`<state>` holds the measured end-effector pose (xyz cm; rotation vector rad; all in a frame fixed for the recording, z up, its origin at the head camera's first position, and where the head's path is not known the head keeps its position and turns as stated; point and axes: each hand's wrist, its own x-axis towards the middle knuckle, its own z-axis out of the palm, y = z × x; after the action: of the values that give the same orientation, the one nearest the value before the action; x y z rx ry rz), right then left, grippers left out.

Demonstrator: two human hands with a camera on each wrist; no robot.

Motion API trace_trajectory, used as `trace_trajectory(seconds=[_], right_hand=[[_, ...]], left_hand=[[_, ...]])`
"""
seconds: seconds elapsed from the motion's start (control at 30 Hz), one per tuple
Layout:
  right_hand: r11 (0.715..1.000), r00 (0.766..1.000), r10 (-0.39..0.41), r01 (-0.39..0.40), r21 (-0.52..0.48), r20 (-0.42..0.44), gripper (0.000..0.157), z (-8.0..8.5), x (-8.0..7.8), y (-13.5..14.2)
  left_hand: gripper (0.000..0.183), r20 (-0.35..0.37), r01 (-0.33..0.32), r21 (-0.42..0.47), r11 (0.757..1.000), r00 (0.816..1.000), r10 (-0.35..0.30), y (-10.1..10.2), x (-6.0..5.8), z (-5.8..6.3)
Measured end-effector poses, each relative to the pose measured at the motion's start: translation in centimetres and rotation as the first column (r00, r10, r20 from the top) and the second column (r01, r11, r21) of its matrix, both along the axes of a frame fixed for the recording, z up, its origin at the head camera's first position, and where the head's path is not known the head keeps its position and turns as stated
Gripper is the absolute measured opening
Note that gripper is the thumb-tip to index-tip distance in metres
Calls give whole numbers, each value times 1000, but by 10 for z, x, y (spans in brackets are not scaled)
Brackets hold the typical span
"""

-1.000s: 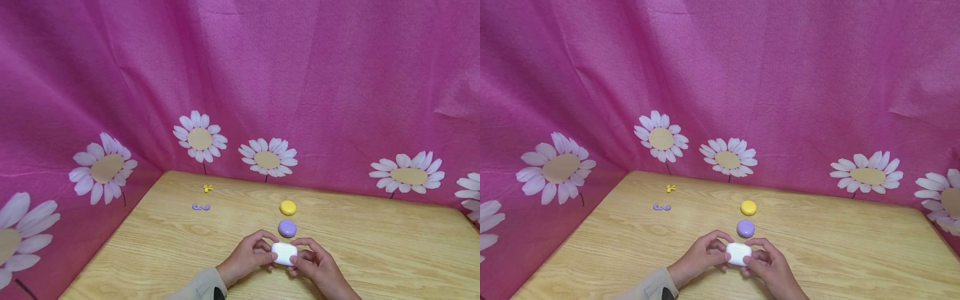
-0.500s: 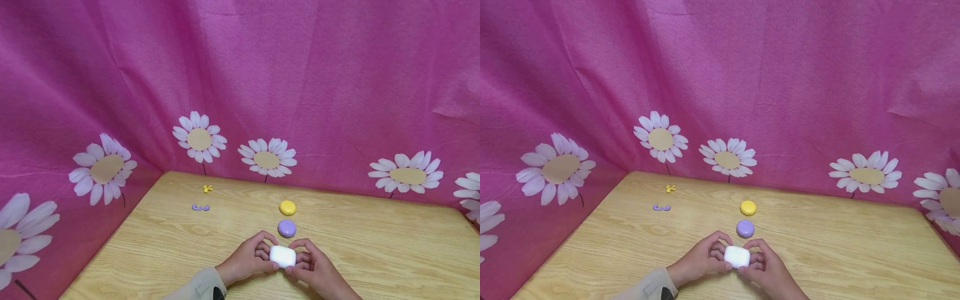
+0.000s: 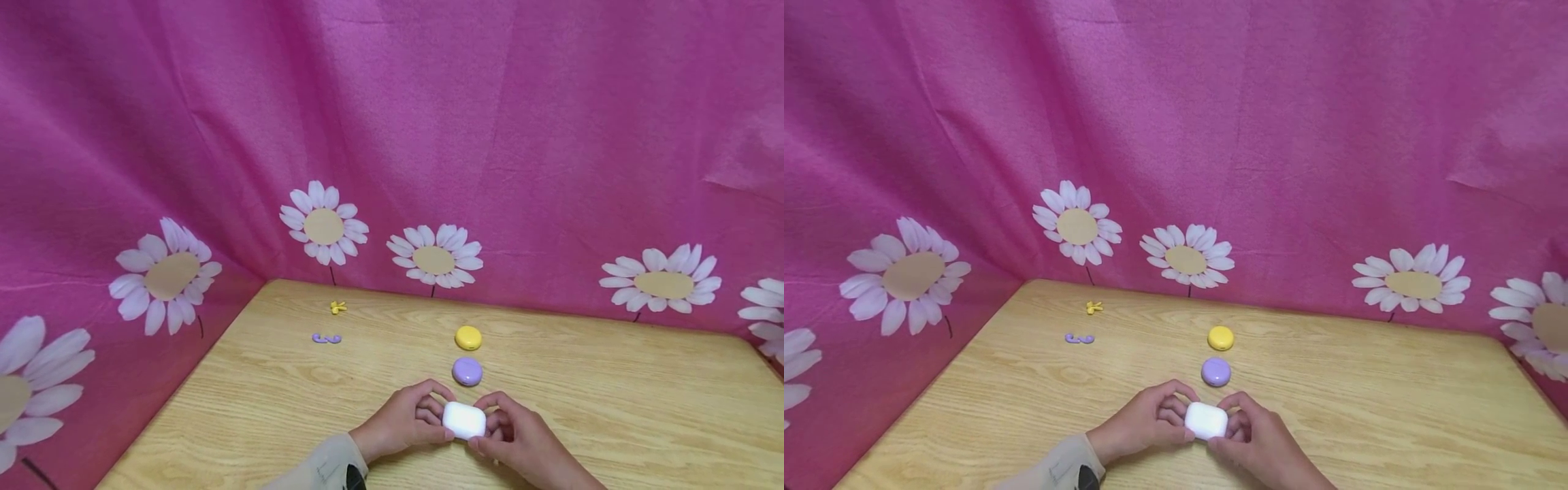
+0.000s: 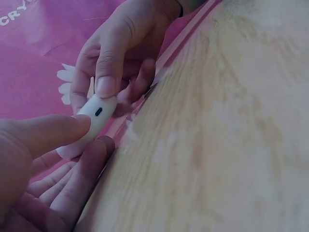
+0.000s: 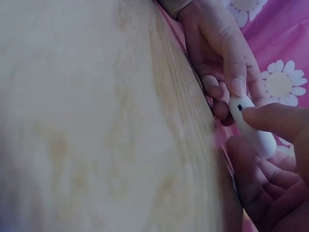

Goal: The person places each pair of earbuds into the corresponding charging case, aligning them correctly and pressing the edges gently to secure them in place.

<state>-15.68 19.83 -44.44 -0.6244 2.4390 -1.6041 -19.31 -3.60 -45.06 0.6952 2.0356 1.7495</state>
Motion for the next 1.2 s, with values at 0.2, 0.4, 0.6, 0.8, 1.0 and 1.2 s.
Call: trace_trajectory(seconds=[0.2, 0.4, 0.6, 0.8, 1.0, 1.2], right_hand=[[1000, 997, 16, -15, 15, -71, 38, -4, -2, 5], [1000, 1000, 2, -2, 6, 8, 42, -5, -2, 6], [1000, 999, 0, 0, -8, 51, 42, -6, -2, 6], [999, 997, 9, -6, -31, 82, 43, -8, -3, 7], [998, 991, 19, -10, -69, 135, 43, -7, -3, 7], [995, 990, 30, -17, -99, 136, 42, -9, -4, 6]], left_hand=[[38, -51, -4, -41, 999, 999, 2, 2, 1, 3], [38, -175, -23, -96, 995, 985, 6, 4, 2, 5], [36, -301, -64, -159, 985, 954, 13, 4, 2, 4], [34, -321, -76, -196, 978, 947, 9, 4, 0, 4], [33, -309, -72, -208, 975, 951, 4, 4, -1, 3], [33, -297, -73, -225, 972, 955, 2, 4, -2, 2]])
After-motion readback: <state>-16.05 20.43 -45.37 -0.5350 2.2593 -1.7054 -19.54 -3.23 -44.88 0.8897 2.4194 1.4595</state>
